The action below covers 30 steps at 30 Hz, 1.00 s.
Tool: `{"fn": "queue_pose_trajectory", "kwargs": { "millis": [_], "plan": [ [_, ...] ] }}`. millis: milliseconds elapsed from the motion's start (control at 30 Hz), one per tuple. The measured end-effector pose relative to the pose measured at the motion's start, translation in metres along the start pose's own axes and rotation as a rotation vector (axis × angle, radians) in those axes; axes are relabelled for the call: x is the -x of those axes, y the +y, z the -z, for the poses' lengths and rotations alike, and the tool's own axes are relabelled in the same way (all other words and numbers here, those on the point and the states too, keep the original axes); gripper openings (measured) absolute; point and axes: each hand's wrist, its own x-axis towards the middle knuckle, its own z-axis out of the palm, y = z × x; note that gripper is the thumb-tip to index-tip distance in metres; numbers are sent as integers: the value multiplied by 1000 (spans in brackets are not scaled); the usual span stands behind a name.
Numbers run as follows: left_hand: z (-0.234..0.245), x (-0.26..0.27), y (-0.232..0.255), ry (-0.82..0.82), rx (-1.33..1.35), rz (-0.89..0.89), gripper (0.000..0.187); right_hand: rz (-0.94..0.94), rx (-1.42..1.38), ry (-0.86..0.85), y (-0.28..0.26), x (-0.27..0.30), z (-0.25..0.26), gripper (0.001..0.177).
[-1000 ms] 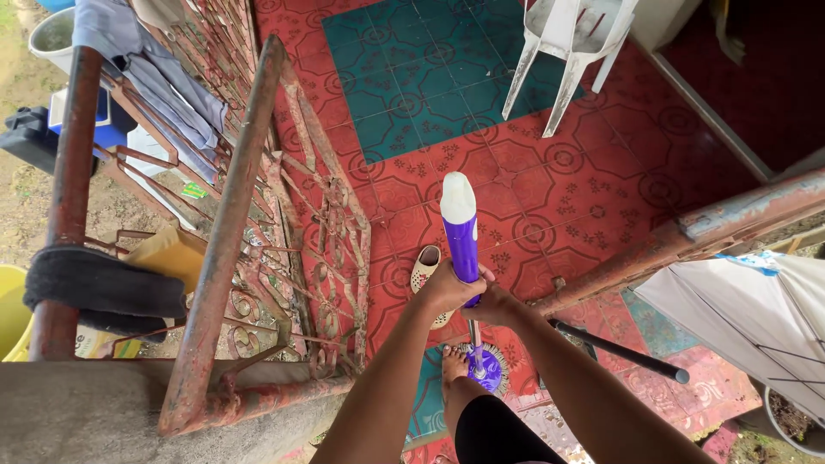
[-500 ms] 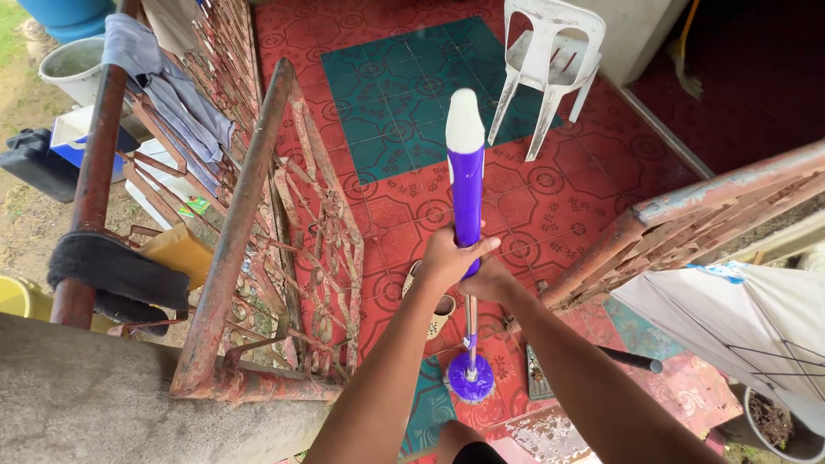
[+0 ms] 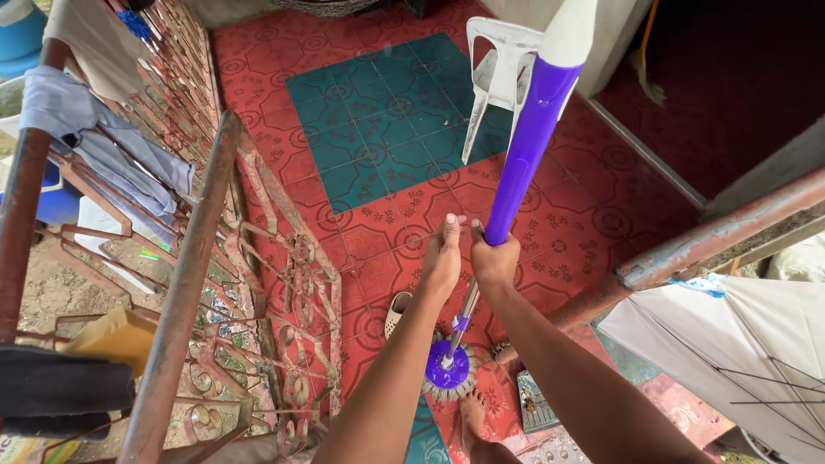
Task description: Mopping the tiled floor of an outdoor porch or balcony area.
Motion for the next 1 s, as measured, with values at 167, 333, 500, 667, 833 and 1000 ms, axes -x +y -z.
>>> {"fn": "queue_pose_trajectory", "kwargs": {
  "millis": [167, 333, 500, 667, 833, 1000],
  "plan": [
    [-6, -70, -17, 63, -71, 168, 76, -26, -104, -135, -10, -85, -14, 25],
    [-3, -114, -31, 89, -29, 238, 75, 78, 6, -896, -20, -157, -27, 17],
    [6, -129, 10, 29, -114, 234, 75, 191, 181, -960, -14, -188, -57, 21],
    [20, -140, 21, 69, -258, 317, 63, 87, 310, -641, -30, -170, -67, 17],
    [33, -145, 28, 13, -371, 189, 41, 86, 411, -515, -41, -190, -86, 24],
    [45, -147, 99, -24, -418, 71, 77, 232, 220, -701, -4, -230, -133, 27]
  ]
}}
